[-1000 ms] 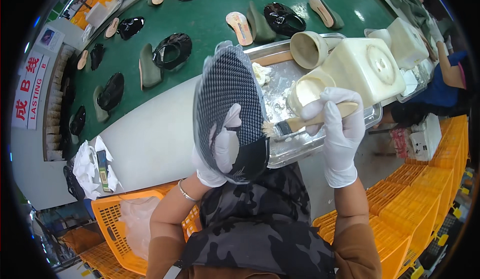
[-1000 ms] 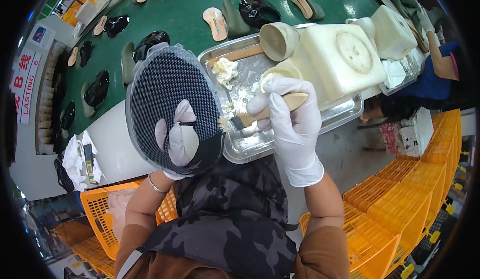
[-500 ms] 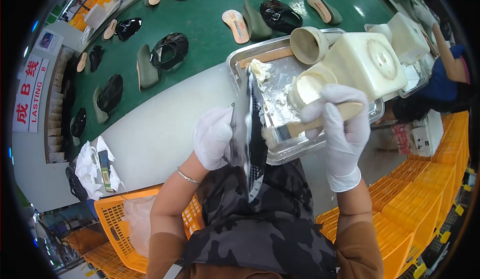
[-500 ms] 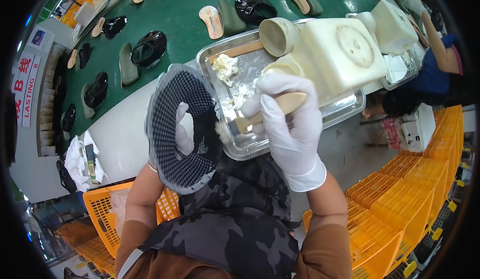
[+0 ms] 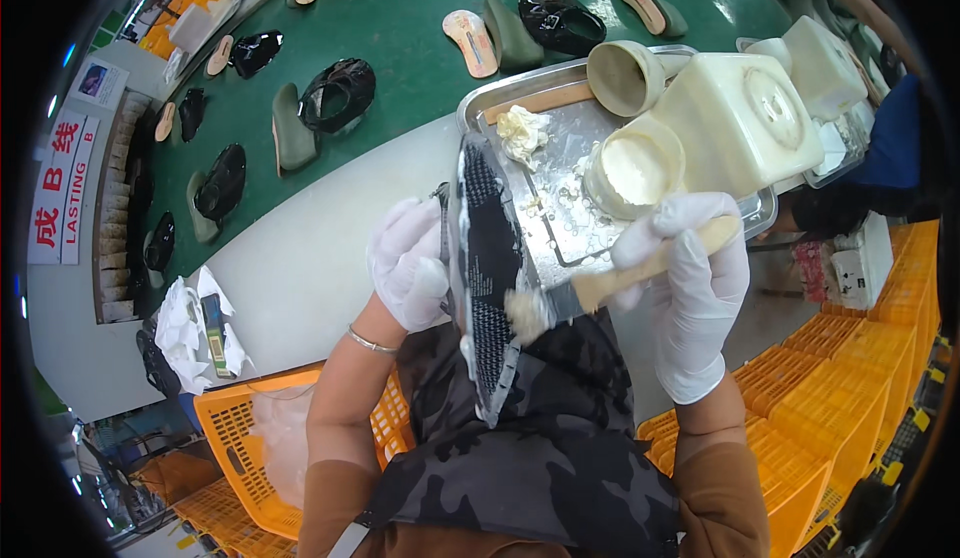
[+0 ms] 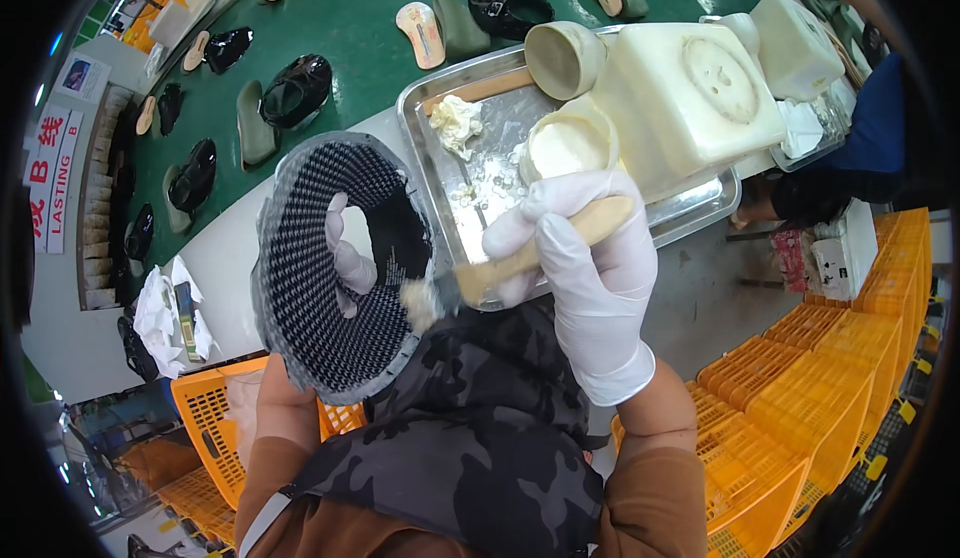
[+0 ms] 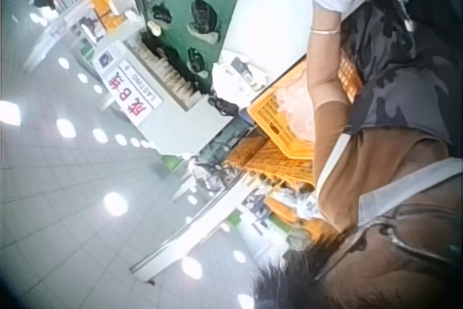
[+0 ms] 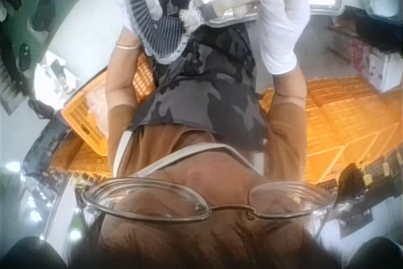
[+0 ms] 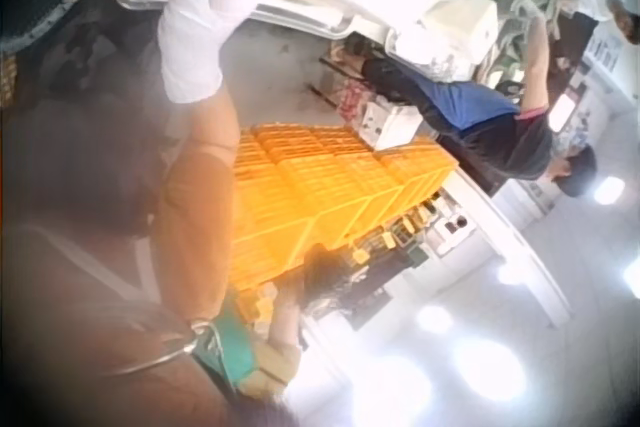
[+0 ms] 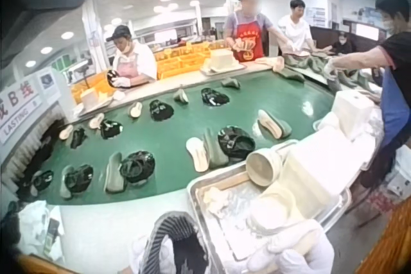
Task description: The person applies glue to the soles of black shoes using a brush. They retrieve shoes from a yellow crate, apply adhesive to the textured sole, and place the shoes on a green conveyor belt. The process is repeated for multiple shoes throughout the clip.
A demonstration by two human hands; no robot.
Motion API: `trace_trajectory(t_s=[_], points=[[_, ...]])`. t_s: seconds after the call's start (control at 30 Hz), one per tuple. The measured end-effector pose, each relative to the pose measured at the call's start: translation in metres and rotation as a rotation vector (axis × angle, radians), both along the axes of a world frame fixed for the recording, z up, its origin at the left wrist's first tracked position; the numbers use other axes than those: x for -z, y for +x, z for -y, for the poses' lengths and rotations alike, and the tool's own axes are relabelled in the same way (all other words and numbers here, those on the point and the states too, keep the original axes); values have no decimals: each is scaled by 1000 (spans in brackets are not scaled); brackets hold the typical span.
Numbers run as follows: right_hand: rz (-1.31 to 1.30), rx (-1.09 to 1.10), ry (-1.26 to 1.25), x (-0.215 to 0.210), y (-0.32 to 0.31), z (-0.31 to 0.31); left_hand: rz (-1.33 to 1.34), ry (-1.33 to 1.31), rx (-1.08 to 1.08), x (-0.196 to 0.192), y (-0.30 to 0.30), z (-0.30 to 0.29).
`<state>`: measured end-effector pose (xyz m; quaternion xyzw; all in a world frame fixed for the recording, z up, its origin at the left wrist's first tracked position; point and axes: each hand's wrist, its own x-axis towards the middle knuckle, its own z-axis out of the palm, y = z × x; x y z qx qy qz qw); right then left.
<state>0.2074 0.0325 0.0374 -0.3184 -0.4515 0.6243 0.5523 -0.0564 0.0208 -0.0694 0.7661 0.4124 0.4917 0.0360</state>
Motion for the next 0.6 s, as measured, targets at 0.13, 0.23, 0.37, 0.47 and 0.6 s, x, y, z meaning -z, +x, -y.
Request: trace_trajectory(t_s=[0.13,0.23,0.37,0.47,0.6], points=[[4,-110,17,12,2,4,440,-353,113,-18,15,6],[28,-7,197,24,-7,-1,270,-105,87,-8,12,7],[93,146,418,35,-22,-15,769,-815,100,33,-6,27],[121,211,540,40,-25,-25,697,-650,109,28,-1,24],[139,302,596,40,-16,-33,482,-338,108,3,8,14]])
